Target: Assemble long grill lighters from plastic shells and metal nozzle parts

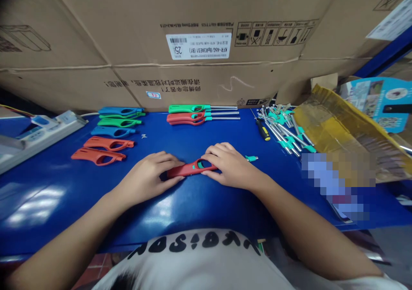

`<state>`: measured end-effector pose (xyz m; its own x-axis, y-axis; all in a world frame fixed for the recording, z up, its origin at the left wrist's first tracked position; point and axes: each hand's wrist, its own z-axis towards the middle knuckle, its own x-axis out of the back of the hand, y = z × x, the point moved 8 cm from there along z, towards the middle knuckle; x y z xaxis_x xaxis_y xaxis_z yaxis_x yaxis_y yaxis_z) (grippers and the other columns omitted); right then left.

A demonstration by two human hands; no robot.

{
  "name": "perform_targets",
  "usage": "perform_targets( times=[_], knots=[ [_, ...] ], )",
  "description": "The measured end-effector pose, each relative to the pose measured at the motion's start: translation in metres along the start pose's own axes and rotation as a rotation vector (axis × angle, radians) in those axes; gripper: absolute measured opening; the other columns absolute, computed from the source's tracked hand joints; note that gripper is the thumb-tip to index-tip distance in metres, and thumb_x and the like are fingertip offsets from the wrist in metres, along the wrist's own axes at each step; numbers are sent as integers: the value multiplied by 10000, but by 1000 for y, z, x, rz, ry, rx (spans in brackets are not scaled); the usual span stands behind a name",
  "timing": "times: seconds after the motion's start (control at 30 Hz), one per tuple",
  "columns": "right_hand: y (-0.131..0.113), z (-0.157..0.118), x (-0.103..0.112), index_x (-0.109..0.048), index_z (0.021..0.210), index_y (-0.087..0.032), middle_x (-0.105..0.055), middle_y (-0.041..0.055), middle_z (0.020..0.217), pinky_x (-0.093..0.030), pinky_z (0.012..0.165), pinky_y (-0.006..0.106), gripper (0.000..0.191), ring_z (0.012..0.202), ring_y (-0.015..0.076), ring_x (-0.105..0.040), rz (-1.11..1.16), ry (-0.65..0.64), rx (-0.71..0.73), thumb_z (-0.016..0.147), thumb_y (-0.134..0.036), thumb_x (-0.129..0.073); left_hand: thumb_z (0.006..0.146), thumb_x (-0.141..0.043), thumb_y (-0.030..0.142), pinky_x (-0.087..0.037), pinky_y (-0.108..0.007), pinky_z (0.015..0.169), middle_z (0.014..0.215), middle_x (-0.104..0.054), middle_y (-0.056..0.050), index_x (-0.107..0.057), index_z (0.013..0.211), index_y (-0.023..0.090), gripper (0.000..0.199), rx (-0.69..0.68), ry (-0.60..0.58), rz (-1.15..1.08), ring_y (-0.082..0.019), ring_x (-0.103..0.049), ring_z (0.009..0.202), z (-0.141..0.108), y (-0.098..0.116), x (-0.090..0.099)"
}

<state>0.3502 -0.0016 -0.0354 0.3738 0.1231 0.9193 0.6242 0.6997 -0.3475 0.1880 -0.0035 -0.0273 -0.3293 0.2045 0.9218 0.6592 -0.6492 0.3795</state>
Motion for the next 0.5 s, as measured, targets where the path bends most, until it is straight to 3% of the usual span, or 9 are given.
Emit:
perform_targets(
  times=[0.5],
  knots=[
    [-1, 1, 1, -649, 1148, -210, -665, 78, 1130, -438, 979, 418, 250, 1066, 241, -593, -4, -13, -5, 946, -357, -638, 942, -635, 304, -505, -365, 870, 1070, -711, -65, -693, 1161, 202, 249, -23, 7, 0, -231, -646, 993, 0, 0, -4]
  ],
)
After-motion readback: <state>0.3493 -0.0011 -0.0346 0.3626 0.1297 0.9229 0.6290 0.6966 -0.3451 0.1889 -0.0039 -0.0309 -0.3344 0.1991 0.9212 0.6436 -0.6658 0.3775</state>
